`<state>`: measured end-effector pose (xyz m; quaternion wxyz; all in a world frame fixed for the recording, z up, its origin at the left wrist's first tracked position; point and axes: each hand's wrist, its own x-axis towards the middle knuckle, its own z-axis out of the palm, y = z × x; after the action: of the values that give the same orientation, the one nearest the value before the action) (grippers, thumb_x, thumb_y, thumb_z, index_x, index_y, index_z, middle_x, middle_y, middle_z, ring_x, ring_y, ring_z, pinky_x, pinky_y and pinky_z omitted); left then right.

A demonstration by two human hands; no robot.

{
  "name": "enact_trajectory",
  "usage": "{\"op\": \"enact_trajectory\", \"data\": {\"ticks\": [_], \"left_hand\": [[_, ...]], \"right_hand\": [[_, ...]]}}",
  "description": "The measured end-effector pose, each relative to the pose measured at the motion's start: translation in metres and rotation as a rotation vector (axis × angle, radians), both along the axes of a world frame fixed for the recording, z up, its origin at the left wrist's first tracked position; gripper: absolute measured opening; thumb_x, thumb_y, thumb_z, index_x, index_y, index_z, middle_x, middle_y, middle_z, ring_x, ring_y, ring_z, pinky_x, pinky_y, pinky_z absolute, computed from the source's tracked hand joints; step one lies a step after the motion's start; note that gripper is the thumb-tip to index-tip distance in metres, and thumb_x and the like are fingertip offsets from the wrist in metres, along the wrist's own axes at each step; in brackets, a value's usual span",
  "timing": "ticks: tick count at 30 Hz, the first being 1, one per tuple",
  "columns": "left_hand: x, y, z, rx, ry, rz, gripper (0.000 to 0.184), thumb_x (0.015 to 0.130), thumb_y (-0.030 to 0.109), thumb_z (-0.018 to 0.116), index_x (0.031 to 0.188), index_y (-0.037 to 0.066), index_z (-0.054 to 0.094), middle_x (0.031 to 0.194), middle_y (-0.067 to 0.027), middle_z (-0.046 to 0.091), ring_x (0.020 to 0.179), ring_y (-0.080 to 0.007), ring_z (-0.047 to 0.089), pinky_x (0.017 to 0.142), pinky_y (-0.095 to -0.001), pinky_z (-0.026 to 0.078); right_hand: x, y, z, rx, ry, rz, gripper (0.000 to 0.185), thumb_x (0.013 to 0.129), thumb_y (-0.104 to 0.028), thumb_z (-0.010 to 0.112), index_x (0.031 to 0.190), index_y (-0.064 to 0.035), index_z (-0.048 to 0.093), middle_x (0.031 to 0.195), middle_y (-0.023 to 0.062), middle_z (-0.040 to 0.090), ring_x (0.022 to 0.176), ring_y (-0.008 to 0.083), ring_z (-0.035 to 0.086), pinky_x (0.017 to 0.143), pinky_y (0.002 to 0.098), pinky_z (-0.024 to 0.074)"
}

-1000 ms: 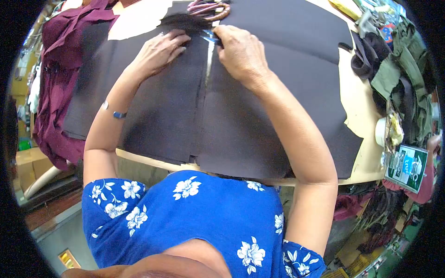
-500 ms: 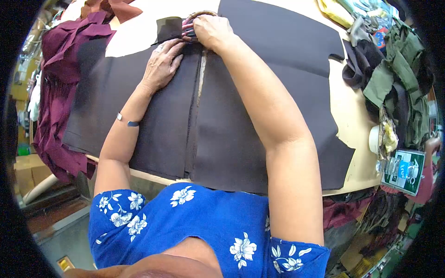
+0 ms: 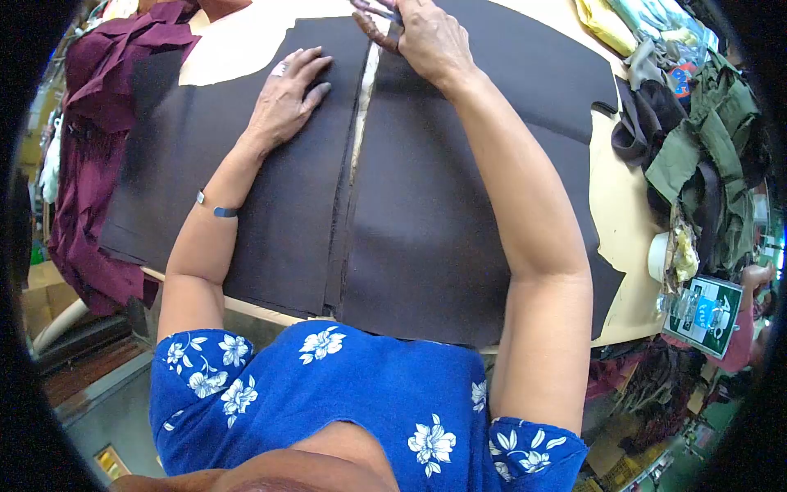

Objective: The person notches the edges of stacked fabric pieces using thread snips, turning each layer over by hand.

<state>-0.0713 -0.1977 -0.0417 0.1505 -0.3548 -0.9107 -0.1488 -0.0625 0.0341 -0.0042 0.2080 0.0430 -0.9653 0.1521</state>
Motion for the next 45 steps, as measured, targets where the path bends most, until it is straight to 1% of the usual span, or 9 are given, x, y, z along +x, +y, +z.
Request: {"op": "enact_trajectory", "data": {"ticks": [6, 17, 21, 27, 31, 34, 38, 41, 45], "left_hand": [[0.005, -0.005, 0.011, 0.29, 0.226, -0.046, 0.012, 0.077, 0.013, 0.062, 0.08, 0.008, 0.052, 0.078, -0.0033, 0.054, 0.074, -0.0193, 0.055, 0.069, -0.0315, 0.042], [0.054, 0.037, 0.032, 0.154, 0.103, -0.577, 0.028, 0.07, 0.006, 0.062, 0.097, 0.009, 0.057, 0.098, -0.0074, 0.058, 0.084, -0.0247, 0.059, 0.07, -0.0344, 0.049], [0.153, 0.09, 0.055, -0.223, -0.234, -0.988, 0.047, 0.066, 0.028, 0.07, 0.1, 0.002, 0.052, 0.097, -0.0126, 0.05, 0.079, -0.027, 0.056, 0.071, -0.0371, 0.049], [0.164, 0.101, 0.049, -0.333, -0.052, -0.975, 0.009, 0.076, 0.007, 0.05, 0.077, -0.001, 0.051, 0.08, -0.0141, 0.052, 0.071, -0.0272, 0.059, 0.065, -0.037, 0.051], [0.128, 0.105, 0.052, 0.033, -0.707, -0.829, 0.013, 0.075, 0.004, 0.054, 0.086, -0.004, 0.056, 0.072, -0.0114, 0.059, 0.065, -0.0215, 0.06, 0.064, -0.0322, 0.049], [0.109, 0.1, 0.05, 0.134, -1.148, -0.524, 0.01, 0.081, 0.009, 0.055, 0.084, -0.001, 0.056, 0.069, 0.0005, 0.053, 0.063, -0.0059, 0.05, 0.061, -0.0213, 0.044], [0.106, 0.101, 0.052, 0.173, -1.249, -0.511, 0.011, 0.084, 0.012, 0.054, 0.084, 0.001, 0.055, 0.071, 0.0019, 0.052, 0.064, -0.005, 0.048, 0.062, -0.0193, 0.042], [0.106, 0.098, 0.046, 0.224, -1.102, -0.463, 0.013, 0.085, 0.014, 0.054, 0.087, 0.001, 0.055, 0.074, 0.0023, 0.051, 0.067, -0.0056, 0.048, 0.064, -0.02, 0.042], [0.152, 0.081, 0.058, 0.115, -0.439, -0.647, 0.041, 0.078, 0.025, 0.065, 0.109, 0.002, 0.051, 0.104, -0.0177, 0.057, 0.102, -0.0292, 0.054, 0.088, -0.0373, 0.042]], "right_hand": [[0.013, -0.02, -0.004, 0.237, -0.155, 0.071, 0.022, 0.081, -0.018, 0.055, 0.098, -0.0023, 0.055, 0.1, 0.0158, 0.058, 0.086, 0.0321, 0.062, 0.068, 0.0422, 0.0522], [0.103, 0.038, 0.034, 0.177, -0.017, -0.007, 0.03, 0.079, -0.006, 0.049, 0.107, -0.0097, 0.057, 0.1, 0.0083, 0.061, 0.092, 0.0268, 0.059, 0.077, 0.0398, 0.048], [0.166, 0.082, 0.028, -0.091, -0.046, -0.027, 0.019, 0.083, -0.013, 0.055, 0.099, -0.0042, 0.061, 0.092, 0.0104, 0.065, 0.084, 0.0238, 0.063, 0.072, 0.0319, 0.0489], [0.256, 0.068, 0.032, -0.485, -0.026, -0.2, 0.018, 0.084, -0.012, 0.055, 0.096, -0.0014, 0.063, 0.085, 0.0093, 0.067, 0.083, 0.0173, 0.064, 0.073, 0.0272, 0.0489], [0.298, 0.053, 0.035, -0.548, 0.039, -0.258, 0.023, 0.081, -0.015, 0.061, 0.1, -0.0023, 0.062, 0.092, 0.0109, 0.065, 0.091, 0.0196, 0.062, 0.079, 0.0291, 0.0477], [0.301, 0.029, 0.031, -0.264, 0.153, -0.18, 0.049, 0.072, -0.027, 0.07, 0.113, -0.0052, 0.055, 0.11, 0.0136, 0.057, 0.095, 0.0256, 0.06, 0.081, 0.0333, 0.0488], [0.29, 0.01, 0.015, -0.125, 0.117, -0.284, 0.057, 0.066, -0.023, 0.073, 0.118, -0.0097, 0.051, 0.118, 0.0126, 0.053, 0.088, 0.0304, 0.061, 0.075, 0.0368, 0.0514], [0.273, 0.021, 0.001, -0.084, 0.08, -0.353, 0.044, 0.067, -0.009, 0.067, 0.109, -0.0106, 0.055, 0.112, 0.0095, 0.057, 0.084, 0.0298, 0.062, 0.072, 0.036, 0.0518], [0.266, 0.045, -0.016, -0.12, 0.075, -0.329, 0.032, 0.065, 0.007, 0.054, 0.093, -0.0071, 0.055, 0.1, 0.0071, 0.06, 0.085, 0.0286, 0.061, 0.071, 0.0353, 0.0502]]}}
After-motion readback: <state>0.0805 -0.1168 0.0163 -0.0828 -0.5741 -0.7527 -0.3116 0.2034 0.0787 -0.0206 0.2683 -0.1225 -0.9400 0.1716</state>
